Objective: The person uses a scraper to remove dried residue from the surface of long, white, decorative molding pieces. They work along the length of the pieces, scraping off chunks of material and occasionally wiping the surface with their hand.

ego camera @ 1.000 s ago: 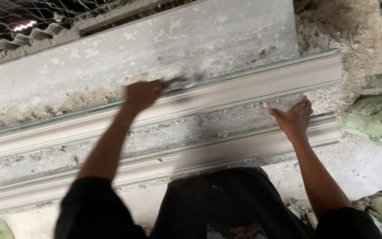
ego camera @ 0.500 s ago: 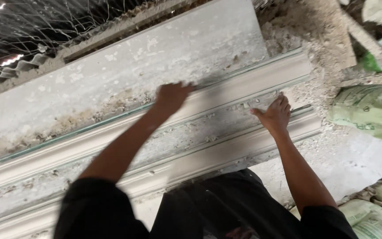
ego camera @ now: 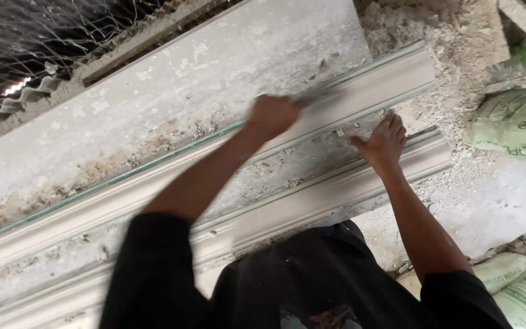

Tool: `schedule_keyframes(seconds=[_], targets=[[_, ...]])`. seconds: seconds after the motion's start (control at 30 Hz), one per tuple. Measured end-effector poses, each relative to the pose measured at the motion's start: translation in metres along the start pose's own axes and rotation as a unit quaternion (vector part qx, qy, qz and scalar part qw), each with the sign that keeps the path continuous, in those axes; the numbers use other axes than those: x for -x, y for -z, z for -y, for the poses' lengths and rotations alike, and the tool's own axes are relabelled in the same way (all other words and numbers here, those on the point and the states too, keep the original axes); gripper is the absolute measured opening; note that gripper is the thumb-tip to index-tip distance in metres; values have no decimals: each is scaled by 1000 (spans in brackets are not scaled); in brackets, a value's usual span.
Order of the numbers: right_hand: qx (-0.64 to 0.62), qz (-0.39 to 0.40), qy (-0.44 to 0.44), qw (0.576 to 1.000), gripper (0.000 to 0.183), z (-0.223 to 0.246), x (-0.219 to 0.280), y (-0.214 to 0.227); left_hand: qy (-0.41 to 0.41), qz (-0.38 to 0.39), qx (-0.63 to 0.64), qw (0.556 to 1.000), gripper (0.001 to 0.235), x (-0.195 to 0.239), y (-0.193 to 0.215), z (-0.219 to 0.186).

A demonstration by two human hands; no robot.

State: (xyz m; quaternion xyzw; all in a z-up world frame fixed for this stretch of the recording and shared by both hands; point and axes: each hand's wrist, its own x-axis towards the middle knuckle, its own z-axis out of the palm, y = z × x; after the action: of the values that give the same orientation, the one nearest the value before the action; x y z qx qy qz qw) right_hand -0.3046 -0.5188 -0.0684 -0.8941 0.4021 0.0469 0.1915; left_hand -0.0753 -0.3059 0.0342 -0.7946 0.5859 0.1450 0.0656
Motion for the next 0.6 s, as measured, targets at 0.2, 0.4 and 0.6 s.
schedule_keyframes(seconds=[0.2, 0.4, 0.6], targets=[[13, -4, -5, 1000, 139, -10, 1, -11, -23, -179, 56, 982, 14, -139, -11, -57], [-22, -37, 37, 998, 133, -7, 8, -3, -2, -25, -15, 1000, 41, 58, -2, 29], [-24, -51, 24, 998, 132, -2, 8, -6, -23, -9, -114, 993, 58, 155, -63, 89]])
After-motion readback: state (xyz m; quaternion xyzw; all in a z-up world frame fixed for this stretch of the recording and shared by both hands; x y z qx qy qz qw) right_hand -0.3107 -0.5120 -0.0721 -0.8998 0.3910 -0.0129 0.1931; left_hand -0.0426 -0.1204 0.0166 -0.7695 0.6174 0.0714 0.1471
